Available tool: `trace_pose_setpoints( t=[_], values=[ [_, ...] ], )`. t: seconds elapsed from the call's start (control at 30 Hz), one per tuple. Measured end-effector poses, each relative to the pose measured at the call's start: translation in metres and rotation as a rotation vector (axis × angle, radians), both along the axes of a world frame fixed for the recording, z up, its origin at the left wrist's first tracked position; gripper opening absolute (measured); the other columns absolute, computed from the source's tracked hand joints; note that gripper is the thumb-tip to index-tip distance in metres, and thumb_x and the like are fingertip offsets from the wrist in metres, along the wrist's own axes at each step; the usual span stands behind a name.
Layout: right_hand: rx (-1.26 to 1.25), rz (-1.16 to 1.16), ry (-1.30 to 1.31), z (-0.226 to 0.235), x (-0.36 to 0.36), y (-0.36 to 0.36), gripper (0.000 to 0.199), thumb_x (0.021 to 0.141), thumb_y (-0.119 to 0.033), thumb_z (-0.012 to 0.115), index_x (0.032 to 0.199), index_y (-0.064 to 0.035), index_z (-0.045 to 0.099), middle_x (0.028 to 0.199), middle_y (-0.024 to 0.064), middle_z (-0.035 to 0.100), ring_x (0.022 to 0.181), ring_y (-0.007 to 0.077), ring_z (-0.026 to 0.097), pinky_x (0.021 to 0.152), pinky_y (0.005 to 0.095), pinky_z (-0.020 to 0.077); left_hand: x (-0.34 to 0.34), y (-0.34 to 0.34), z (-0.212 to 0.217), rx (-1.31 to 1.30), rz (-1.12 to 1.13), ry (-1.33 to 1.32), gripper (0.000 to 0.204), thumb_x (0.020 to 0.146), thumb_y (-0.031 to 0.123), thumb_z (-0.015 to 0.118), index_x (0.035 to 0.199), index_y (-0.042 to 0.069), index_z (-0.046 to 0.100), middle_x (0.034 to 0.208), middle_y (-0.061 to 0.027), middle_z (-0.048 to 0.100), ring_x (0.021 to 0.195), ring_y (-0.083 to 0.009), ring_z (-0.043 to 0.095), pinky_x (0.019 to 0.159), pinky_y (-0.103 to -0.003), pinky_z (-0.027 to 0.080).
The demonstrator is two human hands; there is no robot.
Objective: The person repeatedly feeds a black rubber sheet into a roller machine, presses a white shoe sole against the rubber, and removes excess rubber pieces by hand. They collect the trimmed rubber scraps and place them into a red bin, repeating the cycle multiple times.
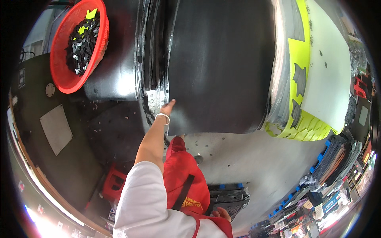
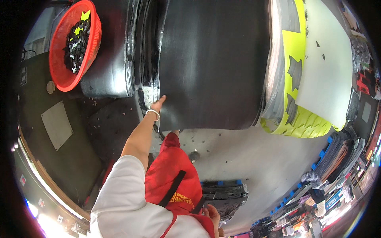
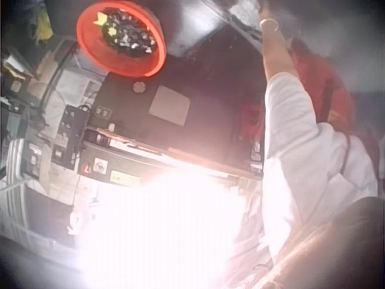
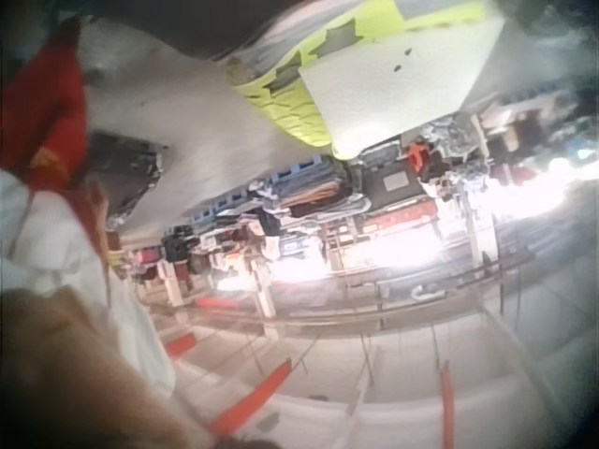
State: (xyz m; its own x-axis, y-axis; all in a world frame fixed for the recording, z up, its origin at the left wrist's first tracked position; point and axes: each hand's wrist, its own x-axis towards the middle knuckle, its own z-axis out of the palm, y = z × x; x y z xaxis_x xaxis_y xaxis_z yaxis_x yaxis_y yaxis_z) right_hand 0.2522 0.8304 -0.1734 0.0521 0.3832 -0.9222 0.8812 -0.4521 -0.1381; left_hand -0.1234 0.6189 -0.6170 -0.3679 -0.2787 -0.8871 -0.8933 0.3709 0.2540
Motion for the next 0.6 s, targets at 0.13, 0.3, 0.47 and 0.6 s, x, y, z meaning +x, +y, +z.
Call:
trace_pose_setpoints(
  t=[0.13,0.3,0.47,0.6],
  values=[
    [-0.044,0.099,0.044,-0.01,0.008,0.003,0.029,0.091,-0.005,0.063,0.118,0.0039,0.059,0.095,0.0108,0.07,0.085,0.0142,0.066,0.075,0.0269,0.0532,-0.001,0.031,0.053,0.003,-1.334,0.316,0.044,0.099,0.032,0.041,0.128,0.002,0.052,0.105,-0.032,0.062,0.096,-0.0457,0.062,0.083,-0.048,0.052],
    [-0.039,0.144,0.121,-0.029,0.041,0.015,0.031,0.09,-0.007,0.063,0.118,0.0059,0.059,0.094,0.0132,0.071,0.087,0.0149,0.067,0.078,0.0266,0.0529,-0.005,0.085,0.24,0.081,-0.785,0.372,0.053,0.094,0.042,0.054,0.093,-0.009,0.065,0.083,-0.0328,0.063,0.084,-0.0446,0.065,0.073,-0.048,0.051],
    [0.081,0.23,0.345,-0.069,0.066,0.036,0.041,0.09,-0.032,0.066,0.109,0.0046,0.065,0.088,0.0123,0.071,0.082,0.0157,0.066,0.075,0.0287,0.0518,0.032,0.137,0.448,0.55,-0.646,0.506,0.068,0.091,0.052,0.06,0.054,-0.005,0.051,0.049,-0.0083,0.032,0.054,-0.0085,0.037,0.044,-0.037,0.038],
    [0.112,0.295,0.391,-0.095,0.073,0.069,0.044,0.089,-0.037,0.065,0.105,0.0041,0.066,0.087,0.0115,0.07,0.081,0.0153,0.066,0.074,0.0293,0.0512,0.111,0.151,0.569,1.028,-0.609,1.117,0.03,0.093,0.023,0.062,0.1,-0.006,0.061,0.092,-0.0203,0.063,0.084,-0.0269,0.06,0.08,-0.038,0.049]
  ],
)
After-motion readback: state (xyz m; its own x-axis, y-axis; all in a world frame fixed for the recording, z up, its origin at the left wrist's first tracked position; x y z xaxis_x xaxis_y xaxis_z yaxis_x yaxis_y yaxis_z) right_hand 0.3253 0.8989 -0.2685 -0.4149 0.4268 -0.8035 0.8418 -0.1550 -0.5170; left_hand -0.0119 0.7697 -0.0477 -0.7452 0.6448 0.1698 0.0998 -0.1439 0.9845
